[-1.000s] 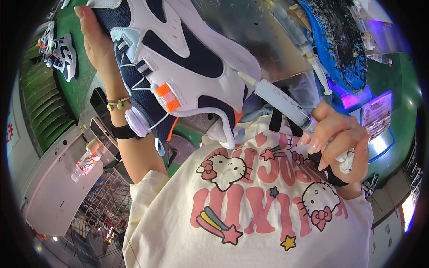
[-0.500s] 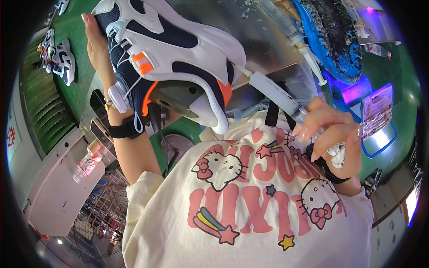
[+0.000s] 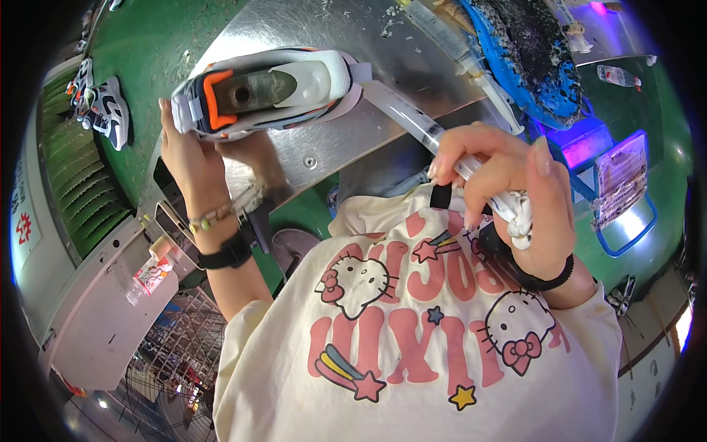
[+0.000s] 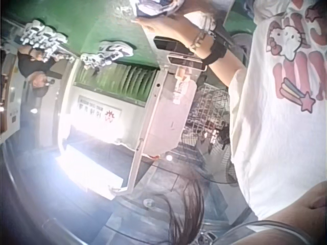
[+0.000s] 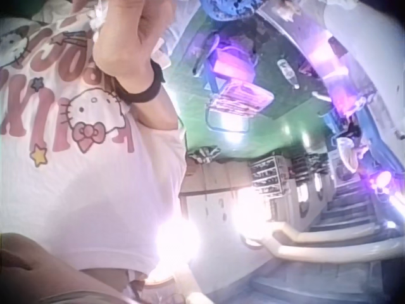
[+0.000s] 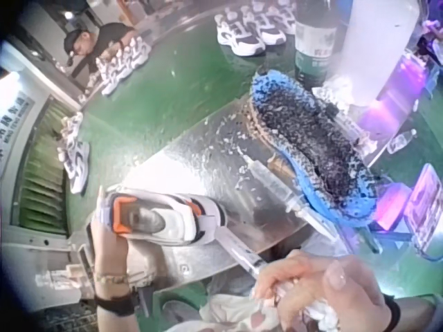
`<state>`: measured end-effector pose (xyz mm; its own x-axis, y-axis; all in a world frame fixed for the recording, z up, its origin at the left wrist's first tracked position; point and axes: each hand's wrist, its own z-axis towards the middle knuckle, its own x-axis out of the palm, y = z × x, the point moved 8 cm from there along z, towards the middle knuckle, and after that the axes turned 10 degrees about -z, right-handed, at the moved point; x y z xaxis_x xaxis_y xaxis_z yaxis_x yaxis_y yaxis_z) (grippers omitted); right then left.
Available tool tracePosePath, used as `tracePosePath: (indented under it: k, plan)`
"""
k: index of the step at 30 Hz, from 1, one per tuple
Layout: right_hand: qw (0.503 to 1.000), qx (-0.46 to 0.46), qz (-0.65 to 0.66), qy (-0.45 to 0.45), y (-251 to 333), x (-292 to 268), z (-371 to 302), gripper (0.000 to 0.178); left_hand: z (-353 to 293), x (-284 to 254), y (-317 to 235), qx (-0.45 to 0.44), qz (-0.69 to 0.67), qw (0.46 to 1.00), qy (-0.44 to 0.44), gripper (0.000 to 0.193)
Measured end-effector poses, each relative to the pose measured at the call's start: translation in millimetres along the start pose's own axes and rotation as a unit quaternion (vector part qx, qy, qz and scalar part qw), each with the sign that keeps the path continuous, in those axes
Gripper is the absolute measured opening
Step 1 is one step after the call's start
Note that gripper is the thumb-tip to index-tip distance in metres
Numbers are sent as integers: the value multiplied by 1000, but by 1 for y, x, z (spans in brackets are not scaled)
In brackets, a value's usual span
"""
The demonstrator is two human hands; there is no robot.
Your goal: Applying glue or adhesive to the seams and soles of shoes using a syringe-like applicator.
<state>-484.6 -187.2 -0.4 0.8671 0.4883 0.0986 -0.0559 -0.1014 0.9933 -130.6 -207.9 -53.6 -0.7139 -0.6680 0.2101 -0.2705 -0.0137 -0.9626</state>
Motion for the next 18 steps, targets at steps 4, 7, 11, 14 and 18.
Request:
tracePosePath:
  k: [4,7,11,14,18]
  plan:
    - [1000,-14,-21,-2,3,1,3,67,-46,-44,-7,-34,48,994,-94,28]
    - [999,-22,-21,7,3,5,3,66,-80,-71,-7,-50,50,988,-134,25]
    - [999,-31,-29,-10,5,9,0,64,-116,-83,-1,-98,28,989,-103,24]
    - [999,-33,-31,-6,5,11,0,63,-139,-79,4,-134,31,989,-56,33]
    - [996,-67,-55,-4,6,13,-3,62,-163,-73,11,-180,35,983,-18,40]
